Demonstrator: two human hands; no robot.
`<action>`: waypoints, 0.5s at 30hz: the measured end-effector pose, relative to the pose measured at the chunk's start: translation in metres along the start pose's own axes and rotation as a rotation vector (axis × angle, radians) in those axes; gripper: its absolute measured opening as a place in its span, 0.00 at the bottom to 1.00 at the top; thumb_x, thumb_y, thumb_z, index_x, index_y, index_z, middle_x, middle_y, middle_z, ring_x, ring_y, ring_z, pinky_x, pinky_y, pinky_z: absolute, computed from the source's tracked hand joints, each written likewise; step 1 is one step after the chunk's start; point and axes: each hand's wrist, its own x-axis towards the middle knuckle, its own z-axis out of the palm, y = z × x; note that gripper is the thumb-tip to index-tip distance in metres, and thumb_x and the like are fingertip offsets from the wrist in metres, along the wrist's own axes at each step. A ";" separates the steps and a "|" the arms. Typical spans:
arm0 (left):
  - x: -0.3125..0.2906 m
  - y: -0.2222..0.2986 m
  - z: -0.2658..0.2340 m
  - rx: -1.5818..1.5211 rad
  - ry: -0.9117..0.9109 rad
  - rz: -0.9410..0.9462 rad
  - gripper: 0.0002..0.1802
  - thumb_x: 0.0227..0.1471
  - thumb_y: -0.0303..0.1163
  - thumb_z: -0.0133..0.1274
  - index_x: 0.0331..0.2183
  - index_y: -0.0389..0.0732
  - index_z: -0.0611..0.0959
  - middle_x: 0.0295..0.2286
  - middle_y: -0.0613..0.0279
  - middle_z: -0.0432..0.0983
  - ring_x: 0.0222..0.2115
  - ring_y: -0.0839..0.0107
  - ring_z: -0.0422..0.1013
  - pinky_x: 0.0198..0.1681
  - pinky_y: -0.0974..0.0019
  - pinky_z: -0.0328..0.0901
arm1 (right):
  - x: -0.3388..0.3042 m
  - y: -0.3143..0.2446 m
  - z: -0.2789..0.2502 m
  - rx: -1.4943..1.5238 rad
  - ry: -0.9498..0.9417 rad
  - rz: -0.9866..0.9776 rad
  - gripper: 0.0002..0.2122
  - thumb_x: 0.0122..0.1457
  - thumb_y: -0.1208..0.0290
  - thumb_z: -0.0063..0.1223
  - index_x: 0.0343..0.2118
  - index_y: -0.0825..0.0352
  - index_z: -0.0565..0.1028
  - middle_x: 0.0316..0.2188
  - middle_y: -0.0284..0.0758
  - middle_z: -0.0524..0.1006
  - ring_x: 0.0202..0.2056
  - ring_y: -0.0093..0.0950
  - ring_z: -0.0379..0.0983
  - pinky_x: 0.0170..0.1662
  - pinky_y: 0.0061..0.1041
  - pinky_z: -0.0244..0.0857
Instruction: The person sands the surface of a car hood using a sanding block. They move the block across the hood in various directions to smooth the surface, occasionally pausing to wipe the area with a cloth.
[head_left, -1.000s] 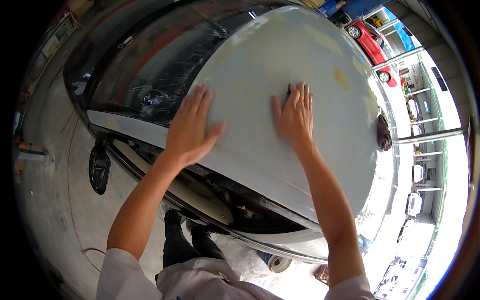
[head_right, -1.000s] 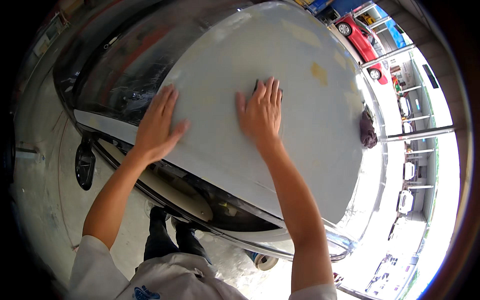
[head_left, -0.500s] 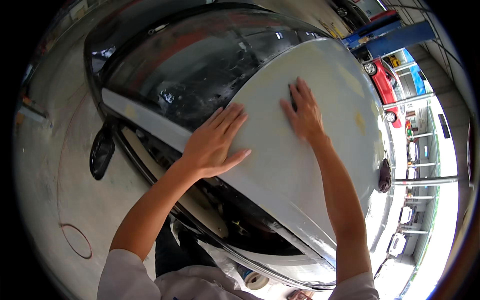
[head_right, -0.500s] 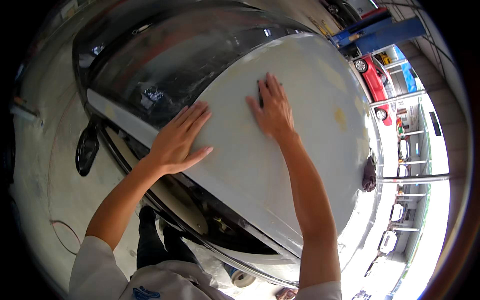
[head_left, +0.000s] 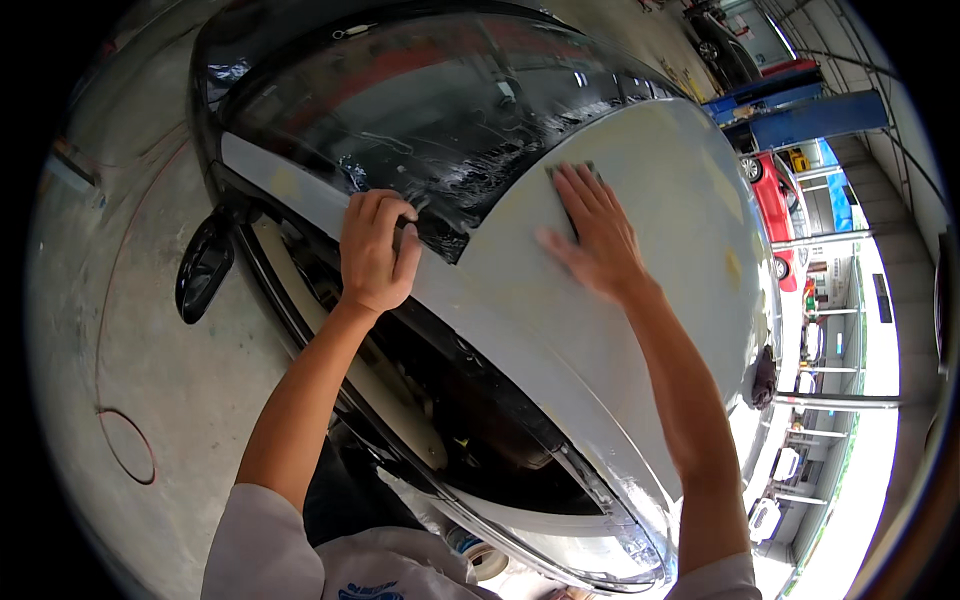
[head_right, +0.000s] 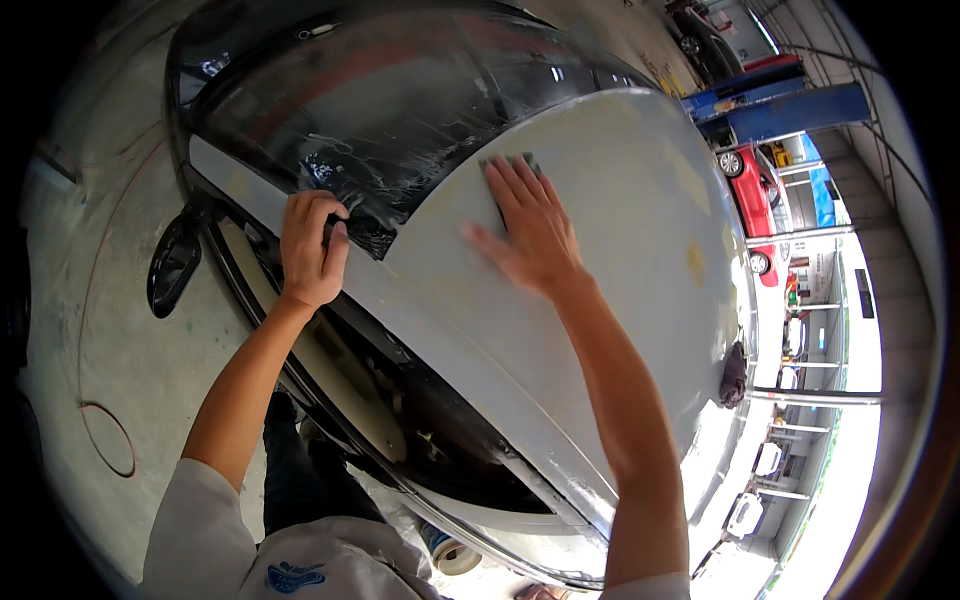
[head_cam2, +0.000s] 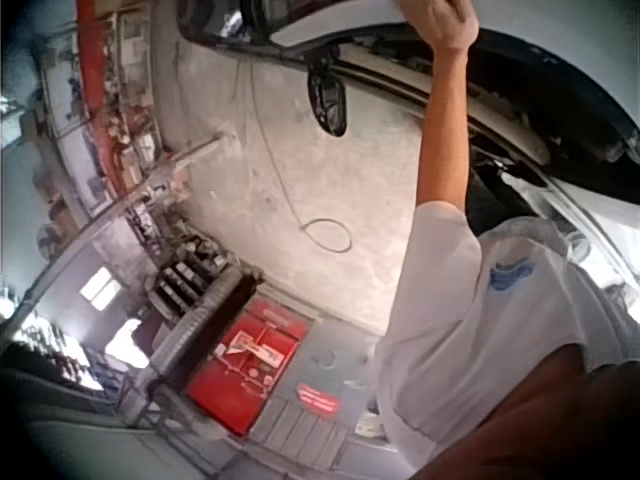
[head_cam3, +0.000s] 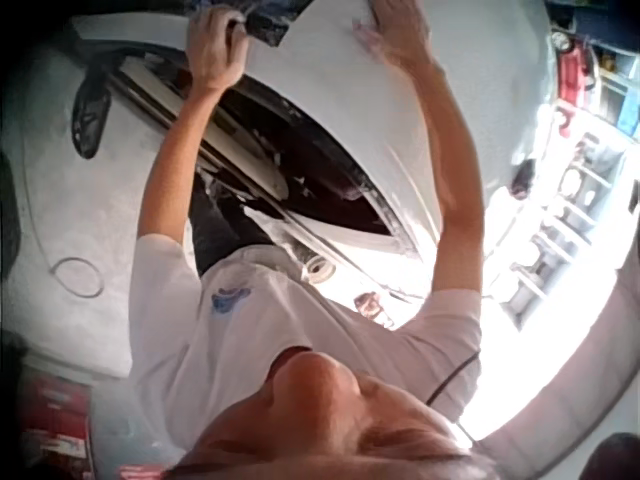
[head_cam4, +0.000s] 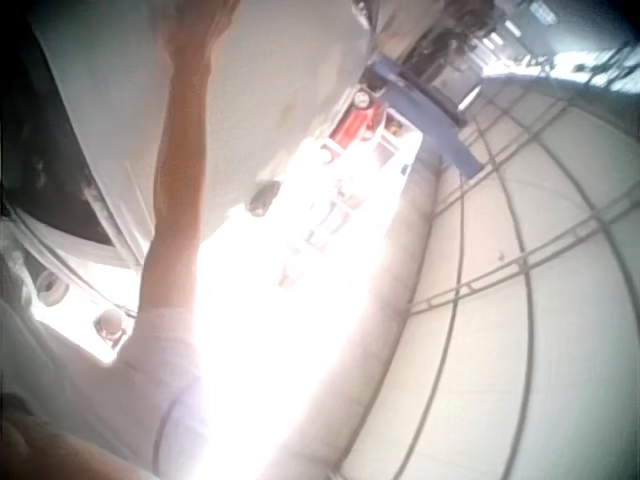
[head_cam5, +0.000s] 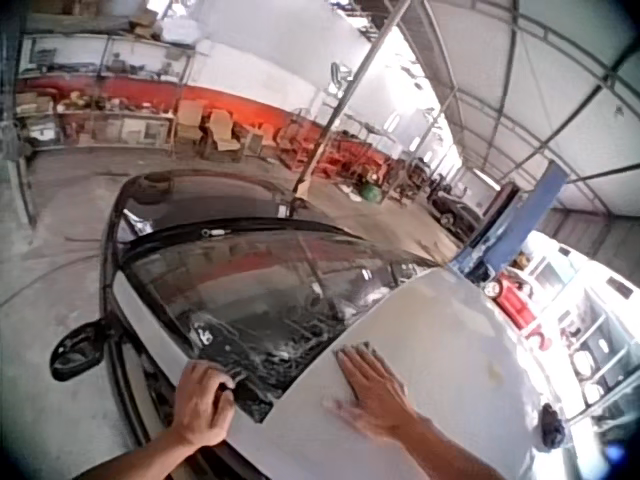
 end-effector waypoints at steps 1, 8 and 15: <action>-0.003 0.001 0.007 -0.035 -0.013 0.010 0.05 0.57 0.27 0.47 0.35 0.38 0.76 0.34 0.54 0.70 0.37 0.53 0.65 0.44 0.52 0.62 | 0.013 0.000 0.005 0.016 0.004 0.048 0.43 0.64 0.34 0.44 0.71 0.66 0.59 0.73 0.42 0.58 0.74 0.41 0.47 0.76 0.44 0.39; -0.010 -0.009 -0.017 0.008 0.039 -0.056 0.04 0.51 0.22 0.51 0.31 0.36 0.73 0.31 0.53 0.68 0.34 0.52 0.65 0.41 0.53 0.62 | -0.085 -0.058 -0.006 0.124 -0.142 -0.224 0.40 0.65 0.38 0.46 0.71 0.64 0.60 0.72 0.39 0.59 0.74 0.42 0.48 0.76 0.45 0.40; -0.007 -0.001 -0.002 -0.073 0.052 -0.007 0.04 0.50 0.22 0.52 0.30 0.36 0.72 0.30 0.54 0.68 0.34 0.53 0.65 0.40 0.53 0.62 | -0.001 -0.051 0.009 0.072 -0.046 -0.151 0.38 0.67 0.37 0.42 0.69 0.65 0.63 0.71 0.39 0.62 0.74 0.42 0.49 0.74 0.47 0.44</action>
